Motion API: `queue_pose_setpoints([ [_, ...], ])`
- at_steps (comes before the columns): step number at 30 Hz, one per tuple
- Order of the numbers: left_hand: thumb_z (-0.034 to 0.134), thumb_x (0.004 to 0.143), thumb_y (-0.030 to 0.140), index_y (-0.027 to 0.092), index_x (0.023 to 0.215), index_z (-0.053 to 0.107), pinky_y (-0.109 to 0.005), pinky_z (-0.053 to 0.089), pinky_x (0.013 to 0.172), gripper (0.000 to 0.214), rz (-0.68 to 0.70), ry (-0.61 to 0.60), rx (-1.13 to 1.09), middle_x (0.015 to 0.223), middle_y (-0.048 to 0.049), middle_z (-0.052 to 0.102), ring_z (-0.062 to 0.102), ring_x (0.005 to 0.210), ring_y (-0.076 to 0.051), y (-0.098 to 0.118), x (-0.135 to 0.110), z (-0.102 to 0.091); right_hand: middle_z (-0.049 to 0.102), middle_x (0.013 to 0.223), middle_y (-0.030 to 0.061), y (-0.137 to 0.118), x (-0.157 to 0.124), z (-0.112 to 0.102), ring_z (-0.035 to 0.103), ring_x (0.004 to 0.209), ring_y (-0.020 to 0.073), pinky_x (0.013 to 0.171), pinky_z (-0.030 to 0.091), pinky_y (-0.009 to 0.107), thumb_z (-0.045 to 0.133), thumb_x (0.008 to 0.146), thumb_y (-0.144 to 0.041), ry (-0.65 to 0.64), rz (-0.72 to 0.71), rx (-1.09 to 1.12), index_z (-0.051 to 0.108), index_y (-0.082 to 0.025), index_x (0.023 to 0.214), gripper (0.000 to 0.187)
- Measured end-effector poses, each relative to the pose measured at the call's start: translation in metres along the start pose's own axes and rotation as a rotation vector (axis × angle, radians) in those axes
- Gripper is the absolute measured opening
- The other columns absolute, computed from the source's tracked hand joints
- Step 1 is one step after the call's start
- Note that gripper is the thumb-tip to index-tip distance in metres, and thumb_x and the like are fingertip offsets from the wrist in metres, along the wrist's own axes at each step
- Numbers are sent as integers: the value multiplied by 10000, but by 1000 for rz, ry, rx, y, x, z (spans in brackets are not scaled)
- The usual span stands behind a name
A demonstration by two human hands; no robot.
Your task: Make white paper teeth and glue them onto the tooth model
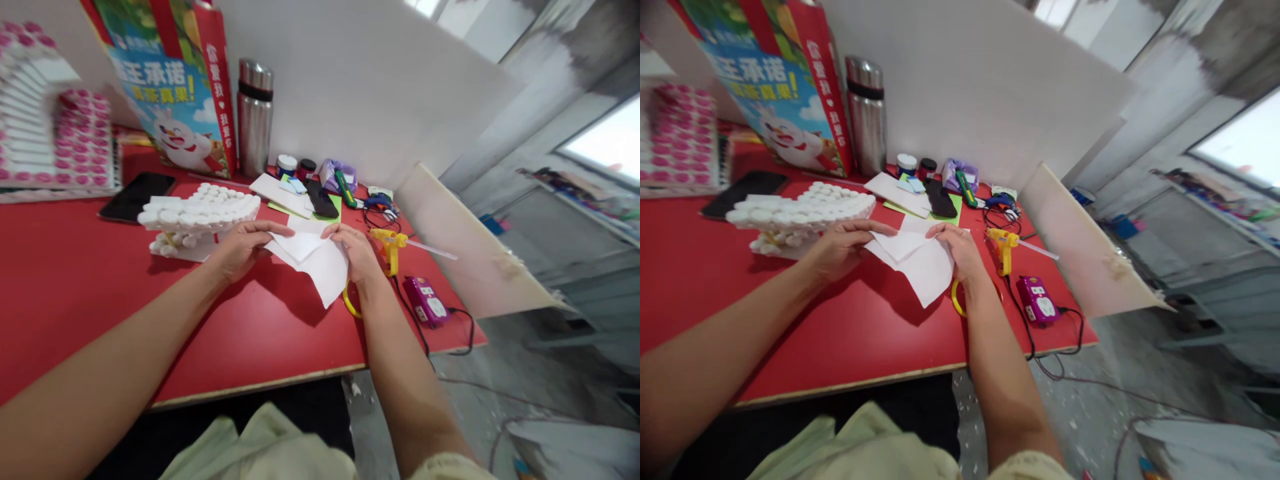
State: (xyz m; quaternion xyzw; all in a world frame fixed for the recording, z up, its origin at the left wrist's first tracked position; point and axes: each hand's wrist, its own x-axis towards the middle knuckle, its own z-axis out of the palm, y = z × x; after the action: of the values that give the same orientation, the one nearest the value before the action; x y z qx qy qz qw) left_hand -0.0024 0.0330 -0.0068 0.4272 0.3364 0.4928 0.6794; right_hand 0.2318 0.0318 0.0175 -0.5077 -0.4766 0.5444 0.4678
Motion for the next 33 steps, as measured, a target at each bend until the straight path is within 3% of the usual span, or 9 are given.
queue_pose_setpoints([
  [5,721,705,206,161,871,863,-215,484,611,223,-17,-27,27,851,-87,766,607,726,-149,0,-2,-1,597,598,-16,0,1,-6,481,518,130,485,337,259,636,617,-274,17,-35,-6,701,-198,695,126],
  [7,746,754,274,164,872,867,-201,473,591,202,-11,-15,28,932,-93,778,587,735,-138,0,-3,-1,628,636,-1,3,3,-9,532,568,141,530,386,270,639,672,-308,3,-85,-70,709,-194,685,135],
  [10,845,740,341,162,846,868,-196,486,611,209,-59,3,-10,920,-96,781,604,738,-129,-1,-4,2,726,830,44,7,4,-7,661,784,182,684,480,296,653,816,-384,16,-259,-233,748,-191,763,222],
  [13,929,666,295,156,891,870,-203,484,615,271,-140,-34,-55,879,-100,783,635,729,-131,-3,-5,7,736,1026,58,11,1,5,674,888,180,769,511,315,755,854,-400,22,-525,-388,785,-214,979,227],
  [16,934,639,243,146,895,868,-211,429,547,282,-164,-37,-106,819,-101,780,623,665,-129,-6,-6,13,726,953,41,12,-5,20,640,821,168,765,522,328,796,865,-354,-32,-719,-506,781,-228,1012,194],
  [21,942,605,216,134,828,861,-194,356,490,251,-179,-10,-123,711,-76,748,561,577,-91,-8,-7,16,745,833,36,15,-10,29,648,791,179,753,516,340,710,965,-314,-50,-861,-622,751,-218,880,135],
  [24,944,606,224,126,828,862,-181,355,486,256,-205,-18,-103,696,-69,739,536,564,-75,-8,-8,17,741,837,37,16,-10,27,659,800,174,785,503,330,637,1007,-261,-57,-875,-685,719,-209,850,185],
  [28,930,633,237,140,854,868,-180,362,487,249,-222,-29,-50,749,-66,753,523,571,-67,-7,-10,18,703,870,45,17,-11,27,623,797,169,771,465,310,543,1031,-259,-43,-757,-774,648,-205,852,214],
  [33,920,647,274,150,917,872,-187,389,515,301,-226,-72,-11,815,-78,770,551,613,-77,-4,-11,17,622,730,0,18,-8,27,551,686,150,690,416,296,552,1021,-369,36,-611,-678,577,-215,759,304],
])
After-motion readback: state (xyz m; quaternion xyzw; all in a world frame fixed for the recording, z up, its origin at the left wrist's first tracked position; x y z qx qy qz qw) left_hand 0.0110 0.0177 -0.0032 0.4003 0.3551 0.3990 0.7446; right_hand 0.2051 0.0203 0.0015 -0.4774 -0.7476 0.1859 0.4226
